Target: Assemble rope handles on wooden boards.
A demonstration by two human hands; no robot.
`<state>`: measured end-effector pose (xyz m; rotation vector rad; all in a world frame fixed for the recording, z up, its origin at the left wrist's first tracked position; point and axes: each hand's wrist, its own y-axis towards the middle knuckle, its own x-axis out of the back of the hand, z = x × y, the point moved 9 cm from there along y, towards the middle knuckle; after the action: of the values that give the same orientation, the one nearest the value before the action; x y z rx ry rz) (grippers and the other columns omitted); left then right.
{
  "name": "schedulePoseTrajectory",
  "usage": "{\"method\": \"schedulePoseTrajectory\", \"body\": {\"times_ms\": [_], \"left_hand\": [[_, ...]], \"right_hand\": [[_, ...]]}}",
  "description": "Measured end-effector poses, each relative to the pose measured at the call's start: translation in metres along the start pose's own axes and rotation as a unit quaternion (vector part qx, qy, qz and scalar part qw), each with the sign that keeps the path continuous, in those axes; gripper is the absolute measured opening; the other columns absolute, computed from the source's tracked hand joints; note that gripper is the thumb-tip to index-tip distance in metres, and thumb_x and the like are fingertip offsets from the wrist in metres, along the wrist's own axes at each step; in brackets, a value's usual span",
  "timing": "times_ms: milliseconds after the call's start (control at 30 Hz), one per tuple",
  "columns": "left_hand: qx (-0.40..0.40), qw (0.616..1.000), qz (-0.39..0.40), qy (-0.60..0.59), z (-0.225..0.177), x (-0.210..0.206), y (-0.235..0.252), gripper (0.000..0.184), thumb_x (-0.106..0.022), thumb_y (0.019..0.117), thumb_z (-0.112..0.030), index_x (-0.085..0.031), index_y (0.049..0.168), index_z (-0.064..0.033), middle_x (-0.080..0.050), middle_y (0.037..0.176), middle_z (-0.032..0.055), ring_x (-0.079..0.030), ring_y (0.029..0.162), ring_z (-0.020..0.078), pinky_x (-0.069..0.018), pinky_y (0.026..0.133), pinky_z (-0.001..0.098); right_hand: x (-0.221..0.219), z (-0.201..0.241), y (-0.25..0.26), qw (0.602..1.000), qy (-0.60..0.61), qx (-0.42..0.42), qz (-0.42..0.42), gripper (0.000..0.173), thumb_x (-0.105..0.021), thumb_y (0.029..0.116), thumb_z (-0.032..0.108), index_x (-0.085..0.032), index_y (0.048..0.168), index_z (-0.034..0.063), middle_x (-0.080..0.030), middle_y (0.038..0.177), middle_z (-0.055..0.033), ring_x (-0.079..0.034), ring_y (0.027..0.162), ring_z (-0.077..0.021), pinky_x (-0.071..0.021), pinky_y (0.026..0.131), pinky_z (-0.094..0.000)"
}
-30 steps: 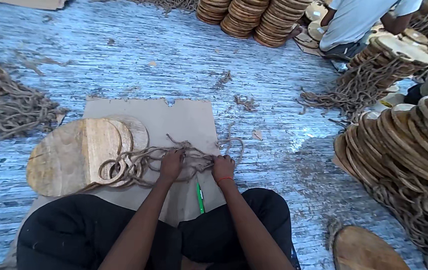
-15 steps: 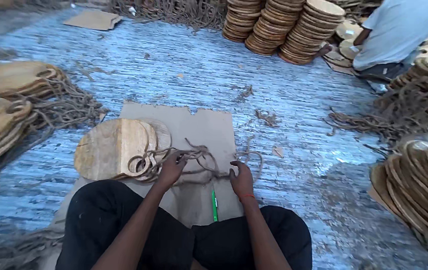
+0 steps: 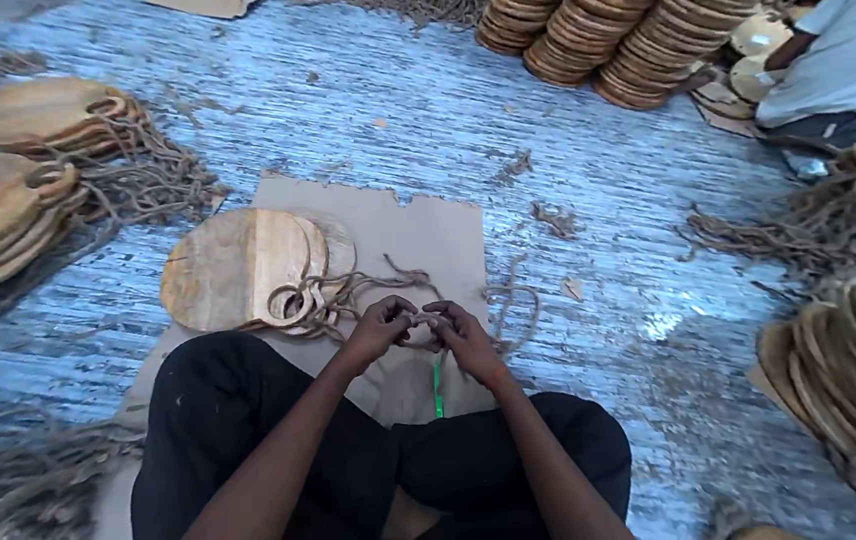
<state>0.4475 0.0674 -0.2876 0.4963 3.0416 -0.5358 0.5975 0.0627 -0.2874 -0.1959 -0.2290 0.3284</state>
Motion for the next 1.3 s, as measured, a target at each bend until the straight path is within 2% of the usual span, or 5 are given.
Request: {"method": "schedulePoseTrajectory", "body": {"times_ms": [100, 200, 433, 967, 1300], "left_hand": [[0.021, 0.999, 0.003, 0.024, 0.015, -0.013, 0.007, 0.016, -0.055, 0.1065, -0.011, -0.064, 0.117, -0.0022, -0.068, 0.094, 0.0074, -0.06, 0.066, 0.0095, -0.0506, 0.06, 0.0235], [0.051, 0.997, 0.024, 0.06, 0.04, -0.031, 0.016, 0.019, -0.061, 0.1042, -0.013, -0.065, 0.115, 0.0023, -0.065, 0.1, 0.0122, -0.065, 0.077, 0.0164, -0.0583, 0.074, 0.0336], [0.071, 0.975, 0.024, 0.21, 0.078, -0.036, 0.028, 0.026, -0.066, 0.1009, -0.015, -0.065, 0.124, -0.0019, -0.07, 0.113, 0.0164, -0.071, 0.095, 0.0262, -0.0583, 0.088, 0.0459], [0.059, 0.962, -0.022, 0.266, 0.093, -0.043, 0.034, 0.025, -0.068, 0.0985, -0.012, -0.068, 0.121, -0.002, -0.069, 0.11, 0.0168, -0.067, 0.096, 0.0262, -0.0548, 0.091, 0.0447], [0.067, 0.949, -0.005, 0.309, 0.092, -0.046, 0.035, 0.029, -0.069, 0.099, -0.022, -0.07, 0.12, -0.0019, -0.069, 0.111, 0.0176, -0.066, 0.103, 0.0288, -0.0521, 0.096, 0.0467]], "right_hand": [[0.026, -0.005, -0.021, 0.998, -0.051, -0.031, -0.004, 0.025, -0.056, 0.1073, 0.021, -0.069, 0.127, 0.0129, -0.064, 0.082, -0.0056, -0.047, 0.052, -0.0107, -0.0393, 0.047, -0.0252], [0.043, -0.018, -0.033, 0.994, -0.104, -0.012, 0.001, 0.018, -0.069, 0.1002, 0.019, -0.073, 0.115, 0.0108, -0.075, 0.107, -0.0062, -0.07, 0.081, -0.02, -0.0592, 0.07, -0.0405], [0.031, -0.048, -0.027, 0.969, -0.225, -0.094, -0.031, 0.02, -0.068, 0.1, 0.013, -0.074, 0.119, 0.0064, -0.074, 0.11, -0.0156, -0.072, 0.094, -0.0314, -0.0569, 0.087, -0.0539], [0.02, -0.061, -0.007, 0.948, -0.313, -0.044, -0.023, 0.021, -0.076, 0.0885, -0.001, -0.075, 0.109, 0.0038, -0.073, 0.111, -0.0197, -0.069, 0.105, -0.0382, -0.053, 0.096, -0.0582], [0.018, -0.058, -0.012, 0.935, -0.342, -0.089, 0.002, 0.018, -0.064, 0.1024, 0.014, -0.075, 0.111, 0.0026, -0.073, 0.104, -0.0209, -0.07, 0.098, -0.0384, -0.0542, 0.091, -0.058]]}}
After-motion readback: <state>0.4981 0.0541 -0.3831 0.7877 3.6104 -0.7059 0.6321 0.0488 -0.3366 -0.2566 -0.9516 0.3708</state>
